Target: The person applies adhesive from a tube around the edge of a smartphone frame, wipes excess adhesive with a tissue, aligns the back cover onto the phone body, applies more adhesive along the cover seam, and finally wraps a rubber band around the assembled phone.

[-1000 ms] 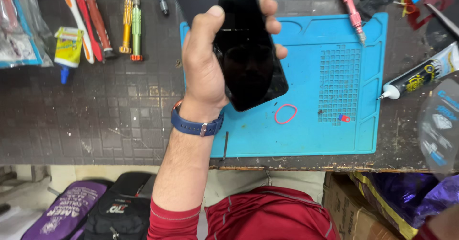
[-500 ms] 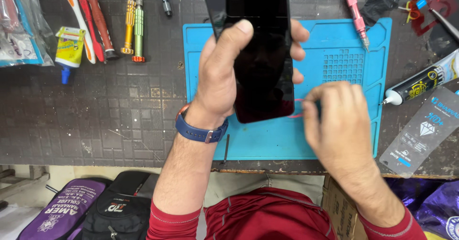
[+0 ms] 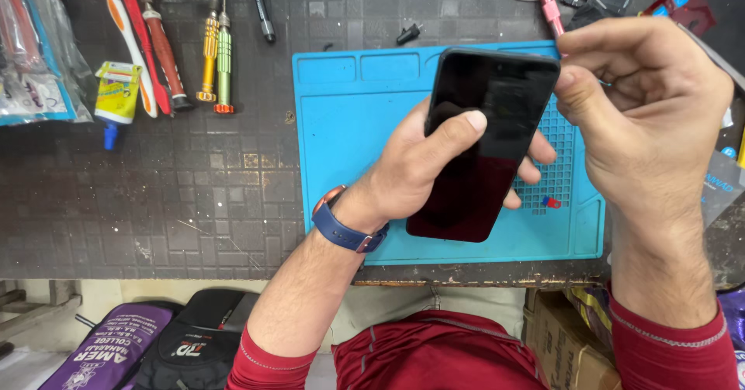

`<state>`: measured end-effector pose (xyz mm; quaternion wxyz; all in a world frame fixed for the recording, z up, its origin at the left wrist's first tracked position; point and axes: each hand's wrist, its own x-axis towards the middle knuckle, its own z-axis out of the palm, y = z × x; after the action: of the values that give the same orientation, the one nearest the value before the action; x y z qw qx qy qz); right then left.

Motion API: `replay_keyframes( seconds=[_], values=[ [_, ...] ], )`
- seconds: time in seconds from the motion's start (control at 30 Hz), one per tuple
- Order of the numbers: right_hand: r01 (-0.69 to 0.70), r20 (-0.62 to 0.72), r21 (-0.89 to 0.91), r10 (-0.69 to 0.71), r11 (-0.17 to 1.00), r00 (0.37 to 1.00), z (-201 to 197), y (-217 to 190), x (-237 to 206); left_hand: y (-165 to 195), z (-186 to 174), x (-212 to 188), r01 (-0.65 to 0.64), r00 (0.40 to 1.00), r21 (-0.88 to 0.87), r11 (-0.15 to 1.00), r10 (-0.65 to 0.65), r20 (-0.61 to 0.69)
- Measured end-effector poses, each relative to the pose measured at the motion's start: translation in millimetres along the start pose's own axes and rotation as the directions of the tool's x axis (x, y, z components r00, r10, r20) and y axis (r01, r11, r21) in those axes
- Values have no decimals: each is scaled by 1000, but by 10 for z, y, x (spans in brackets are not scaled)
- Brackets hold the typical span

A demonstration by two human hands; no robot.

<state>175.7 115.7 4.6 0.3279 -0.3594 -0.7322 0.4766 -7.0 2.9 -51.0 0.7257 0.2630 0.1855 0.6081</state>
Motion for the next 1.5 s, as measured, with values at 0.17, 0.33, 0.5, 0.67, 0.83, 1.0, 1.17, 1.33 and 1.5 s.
replay_keyframes(
  seconds=[0.17, 0.33, 0.5, 0.67, 0.83, 1.0, 1.17, 1.33, 1.5],
  values=[
    [25, 25, -152, -22, 988, 999, -1, 131, -64, 40, 40, -18, 35, 997, -21, 999, -34, 69],
    [69, 265, -252, 0, 965, 964, 58, -12, 44, 109, 110, -160, 171, 967, -238, 956, -117, 225],
    [-245, 188, 368, 186, 897, 964, 3, -357, 205, 263, 111, -337, 228, 962, -203, 952, -188, 197],
    [-88, 81, 387, 61, 918, 995, 133, -669, 220, 348, 111, -621, 153, 988, -44, 987, -153, 24],
    [-24, 83, 208, 7, 978, 997, 142, -742, 161, -23, 175, -408, 159, 981, -32, 987, -161, -110],
    [-14, 93, -104, 24, 994, 995, 171, -342, -483, -50, 222, -217, 50, 933, -111, 993, -86, -350],
    [113, -27, -294, -127, 949, 992, 289, -140, -1391, 75, 214, -114, -230, 861, -248, 941, 79, -502],
    [-41, -97, -132, 28, 990, 995, 537, 46, -1738, -72, 360, -128, -301, 854, -77, 950, 233, -465],
    [-277, -151, 296, 332, 914, 931, 588, 219, -1682, -177, 516, -186, -375, 882, -108, 921, 319, -346]
  ],
)
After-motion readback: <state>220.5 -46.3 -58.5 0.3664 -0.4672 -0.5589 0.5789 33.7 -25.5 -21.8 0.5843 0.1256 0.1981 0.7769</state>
